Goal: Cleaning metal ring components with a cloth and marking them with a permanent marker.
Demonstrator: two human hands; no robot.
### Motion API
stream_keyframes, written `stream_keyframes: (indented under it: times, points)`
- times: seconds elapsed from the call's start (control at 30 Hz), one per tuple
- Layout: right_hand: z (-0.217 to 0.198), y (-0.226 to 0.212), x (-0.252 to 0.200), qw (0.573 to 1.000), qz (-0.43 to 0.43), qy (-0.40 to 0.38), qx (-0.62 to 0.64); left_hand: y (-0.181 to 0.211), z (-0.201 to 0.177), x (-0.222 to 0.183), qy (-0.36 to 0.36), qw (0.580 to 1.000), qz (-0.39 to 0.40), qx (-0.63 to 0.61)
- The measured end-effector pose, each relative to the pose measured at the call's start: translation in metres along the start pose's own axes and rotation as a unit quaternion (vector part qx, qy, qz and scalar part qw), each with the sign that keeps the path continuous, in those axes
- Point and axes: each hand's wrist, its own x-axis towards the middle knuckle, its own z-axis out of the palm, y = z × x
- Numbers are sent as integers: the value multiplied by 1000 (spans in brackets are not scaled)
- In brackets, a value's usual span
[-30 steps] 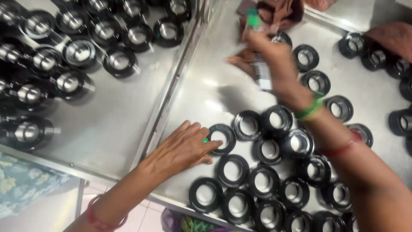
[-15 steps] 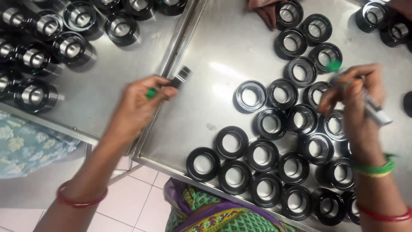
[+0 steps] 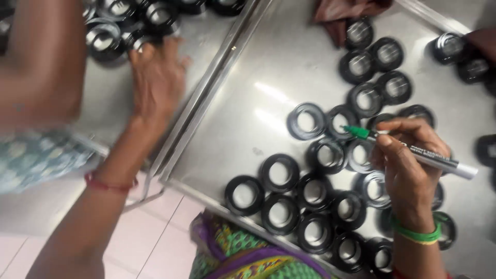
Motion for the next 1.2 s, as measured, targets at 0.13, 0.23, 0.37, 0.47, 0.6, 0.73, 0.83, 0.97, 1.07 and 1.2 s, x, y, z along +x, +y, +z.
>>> stream_keyframes:
  times: [0.13, 0.23, 0.37, 0.47, 0.6, 0.73, 0.83, 0.97, 1.07, 1.2]
  points:
    - [-22, -10, 17, 974, -75, 128, -172, 99, -5, 6, -33, 954, 113, -275]
    - [-89, 23, 15, 904, -109, 163, -380, 162, 5, 23, -87, 910, 160, -372]
    - [-162, 50, -30, 779, -80, 138, -607, 240, 51, 61, -203, 879, 208, -378]
    - [-179, 59, -85, 834, -41, 163, -526, 290, 88, 87, -84, 900, 261, -338]
    - [-186, 83, -113, 881, 44, 232, -410, 323, 124, 118, -133, 900, 265, -318]
    - [-182, 80, -92, 900, 93, 207, -372, 331, 130, 126, -156, 904, 246, -312]
    - [-165, 79, -63, 933, 48, 135, -329, 330, 122, 125, -183, 912, 217, -296]
    - [-141, 80, -15, 951, -2, 42, -308, 319, 111, 116, -167, 934, 163, -269]
    - [-133, 88, 5, 951, -38, 19, -306, 296, 92, 106, -170, 940, 111, -276]
    - [-106, 81, 24, 941, -92, -30, -323, 269, 76, 93, -170, 947, 57, -265]
